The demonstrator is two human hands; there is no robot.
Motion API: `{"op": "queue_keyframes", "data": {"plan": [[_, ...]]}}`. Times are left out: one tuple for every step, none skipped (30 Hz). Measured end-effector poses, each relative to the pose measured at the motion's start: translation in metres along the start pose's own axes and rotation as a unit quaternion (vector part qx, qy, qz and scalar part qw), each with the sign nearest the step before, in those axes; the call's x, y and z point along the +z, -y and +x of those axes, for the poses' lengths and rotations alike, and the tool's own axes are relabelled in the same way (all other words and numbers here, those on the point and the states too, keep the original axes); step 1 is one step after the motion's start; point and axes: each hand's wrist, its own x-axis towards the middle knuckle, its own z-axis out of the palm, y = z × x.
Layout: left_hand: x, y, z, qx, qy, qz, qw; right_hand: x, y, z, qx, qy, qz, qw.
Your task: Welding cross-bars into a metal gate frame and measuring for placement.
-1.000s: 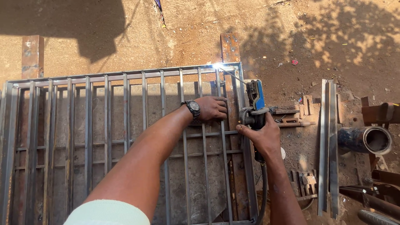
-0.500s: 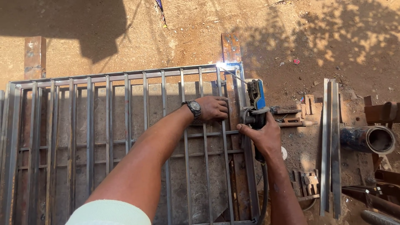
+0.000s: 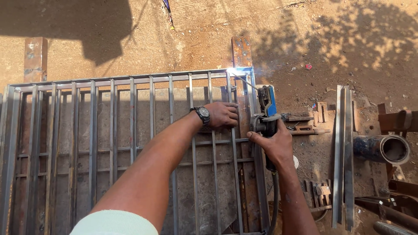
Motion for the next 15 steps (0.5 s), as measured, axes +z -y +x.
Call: {"op": "queue_keyframes", "data": {"plan": [[-0.003,-0.001,0.002,0.007,-0.008,-0.012,1.000,0.000,0.000,0.000,-0.005,-0.002,0.009,1.000],[-0.005,-0.003,0.003,0.014,-0.016,-0.024,0.999,-0.001,-0.001,0.000,-0.010,-0.004,0.017,1.000],[-0.003,-0.001,0.001,0.013,-0.016,-0.024,0.999,0.000,-0.001,0.001,-0.010,-0.003,0.017,1.000],[0.000,0.000,-0.001,0.006,-0.012,-0.024,1.000,0.000,-0.001,0.002,-0.011,-0.003,0.019,1.000],[0.003,0.001,-0.003,-0.001,-0.007,-0.024,1.000,0.000,-0.002,0.001,-0.010,-0.004,0.022,1.000],[-0.002,-0.001,-0.002,-0.001,-0.007,-0.025,1.000,0.000,-0.001,0.000,-0.010,-0.003,0.022,1.000],[-0.007,-0.003,0.000,-0.006,0.012,-0.024,1.000,-0.001,-0.001,-0.001,-0.006,-0.005,0.022,1.000],[-0.011,-0.004,0.001,-0.011,0.031,-0.024,0.999,-0.001,0.000,-0.002,-0.003,-0.007,0.023,1.000],[-0.002,-0.001,0.002,-0.010,0.031,-0.023,0.999,-0.002,-0.005,-0.005,-0.003,-0.008,0.023,1.000],[0.008,0.002,0.004,-0.005,0.022,-0.008,1.000,-0.003,-0.011,-0.007,-0.009,-0.026,0.023,0.999],[0.017,0.006,0.003,0.000,0.015,0.008,1.000,-0.003,-0.016,-0.010,-0.015,-0.044,0.024,0.999],[0.020,0.010,0.003,0.001,0.016,0.009,1.000,-0.005,-0.016,-0.019,-0.016,-0.046,0.025,0.998],[0.024,0.010,0.001,-0.004,0.020,0.017,1.000,-0.007,-0.017,-0.031,-0.019,-0.074,0.060,0.995],[0.027,0.010,0.000,-0.008,0.024,0.025,0.999,-0.010,-0.017,-0.044,-0.022,-0.102,0.095,0.990],[0.011,0.003,0.004,-0.005,0.022,0.028,0.999,-0.015,-0.022,-0.055,-0.023,-0.106,0.094,0.990]]}}
